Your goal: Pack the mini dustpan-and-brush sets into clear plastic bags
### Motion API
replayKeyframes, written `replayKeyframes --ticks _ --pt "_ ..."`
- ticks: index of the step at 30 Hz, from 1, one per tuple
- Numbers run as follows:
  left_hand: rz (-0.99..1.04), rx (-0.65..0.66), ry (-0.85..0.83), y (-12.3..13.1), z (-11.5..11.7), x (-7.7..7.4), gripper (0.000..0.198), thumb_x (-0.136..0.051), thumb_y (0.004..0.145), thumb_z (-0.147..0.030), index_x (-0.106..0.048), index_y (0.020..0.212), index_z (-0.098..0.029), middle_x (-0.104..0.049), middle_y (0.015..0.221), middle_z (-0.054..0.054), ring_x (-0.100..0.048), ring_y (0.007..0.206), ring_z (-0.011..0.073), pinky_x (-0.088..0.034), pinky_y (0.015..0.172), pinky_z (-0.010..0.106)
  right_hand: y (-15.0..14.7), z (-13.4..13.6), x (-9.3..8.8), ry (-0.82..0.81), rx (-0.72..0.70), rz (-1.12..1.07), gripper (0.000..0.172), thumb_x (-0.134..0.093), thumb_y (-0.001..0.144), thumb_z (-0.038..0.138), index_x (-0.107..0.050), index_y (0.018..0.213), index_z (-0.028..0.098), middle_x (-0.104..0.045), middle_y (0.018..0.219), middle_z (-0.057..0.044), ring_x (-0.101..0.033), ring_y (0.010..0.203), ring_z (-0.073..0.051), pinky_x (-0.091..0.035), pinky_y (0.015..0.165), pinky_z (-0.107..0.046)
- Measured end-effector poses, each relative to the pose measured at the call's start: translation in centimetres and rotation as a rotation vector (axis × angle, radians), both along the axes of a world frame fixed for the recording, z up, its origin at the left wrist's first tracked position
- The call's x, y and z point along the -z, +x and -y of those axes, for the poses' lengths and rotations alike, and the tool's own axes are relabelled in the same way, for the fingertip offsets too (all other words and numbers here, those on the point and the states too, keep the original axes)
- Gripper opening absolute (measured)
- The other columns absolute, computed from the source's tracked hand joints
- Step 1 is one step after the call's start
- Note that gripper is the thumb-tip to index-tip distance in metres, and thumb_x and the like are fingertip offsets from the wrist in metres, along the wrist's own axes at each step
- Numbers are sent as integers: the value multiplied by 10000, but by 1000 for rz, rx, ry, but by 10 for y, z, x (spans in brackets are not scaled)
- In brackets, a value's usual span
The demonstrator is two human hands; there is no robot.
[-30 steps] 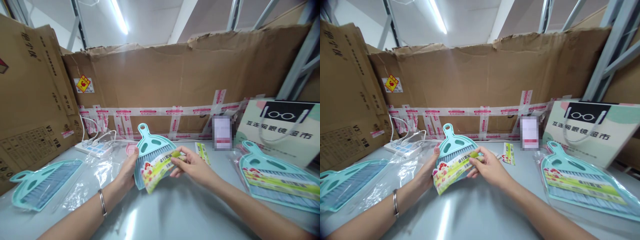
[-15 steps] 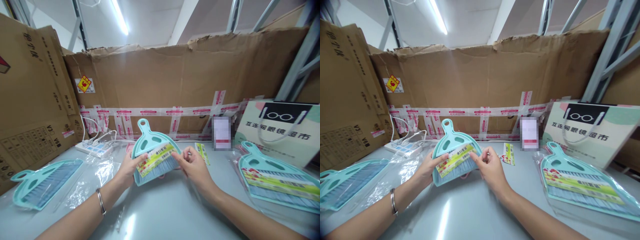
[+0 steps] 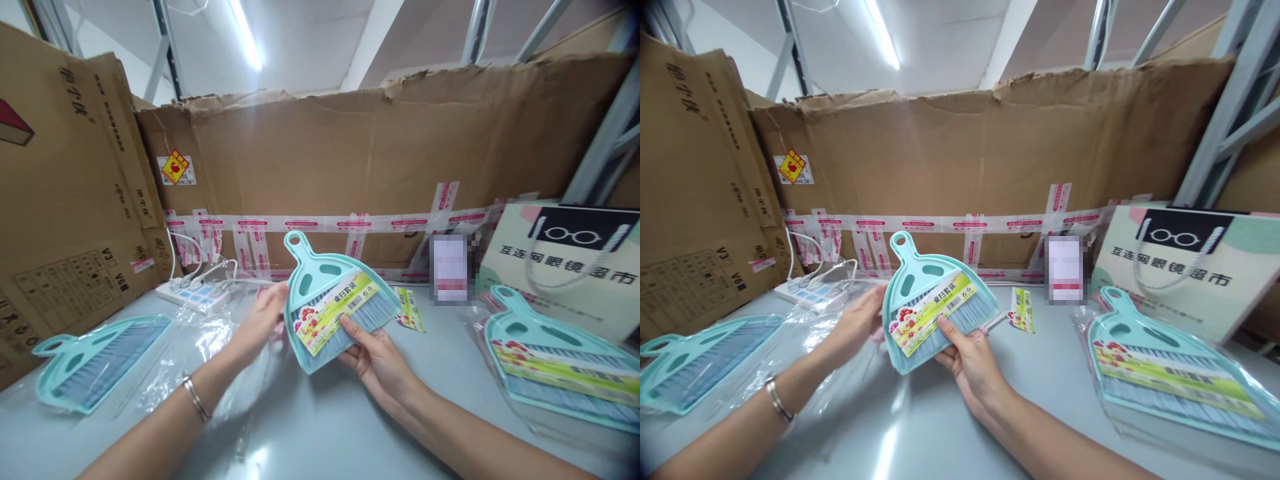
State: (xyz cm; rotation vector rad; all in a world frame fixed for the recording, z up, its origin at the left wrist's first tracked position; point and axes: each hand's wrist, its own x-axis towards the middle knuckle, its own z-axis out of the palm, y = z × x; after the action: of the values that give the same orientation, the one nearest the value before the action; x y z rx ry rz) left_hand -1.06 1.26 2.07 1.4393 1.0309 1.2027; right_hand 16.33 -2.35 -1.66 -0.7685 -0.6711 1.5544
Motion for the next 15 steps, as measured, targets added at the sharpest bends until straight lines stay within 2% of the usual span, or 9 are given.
replayKeyframes --ticks 2,4,7,10,13,15 --pt "-262 -122 196 -24 -5 -17 426 -490 782 -563 -657 899 -189 -673 890 76 -593 843 212 -459 701 283 6 -2 -2 4 32 -9 399 -793 595 286 -628 951 212 -723 898 -30 -687 763 -210 -562 660 -323" --pt "-612 -217 300 -46 -7 -29 363 -517 756 -533 -642 706 -195 -645 744 48 -561 731 198 -418 643 269 12 -4 -5 18 61 -12 422 -795 592 267 -624 974 216 -724 899 -26 -687 769 -214 -568 657 -324" --pt "-1001 -248 183 -65 1 -32 357 -662 593 -513 -529 467 -206 -486 461 4 -439 468 159 -346 533 273 19 -8 -7 43 102 -8 499 -798 590 246 -601 1048 242 -724 891 -11 -688 774 -210 -574 647 -311" --pt "-1072 -273 152 -62 12 -20 450 -762 420 -436 -376 335 -221 -334 370 -18 -456 437 195 -354 551 317 22 -11 -7 50 114 16 492 -788 612 245 -597 1065 251 -724 889 -8 -687 782 -204 -575 649 -302" --pt "-1090 -276 142 -53 18 -12 455 -718 401 -265 -273 313 -223 -275 378 -29 -522 519 263 -382 622 382 22 -11 -6 21 109 40 452 -783 619 256 -615 1038 232 -725 891 -23 -687 786 -213 -577 655 -316" --pt "-978 -230 110 -49 18 -11 385 -640 421 -179 -270 322 -215 -285 382 -21 -538 565 279 -386 659 406 21 -10 -6 -11 92 51 454 -789 608 263 -622 1028 224 -725 894 -30 -687 774 -217 -578 648 -321"
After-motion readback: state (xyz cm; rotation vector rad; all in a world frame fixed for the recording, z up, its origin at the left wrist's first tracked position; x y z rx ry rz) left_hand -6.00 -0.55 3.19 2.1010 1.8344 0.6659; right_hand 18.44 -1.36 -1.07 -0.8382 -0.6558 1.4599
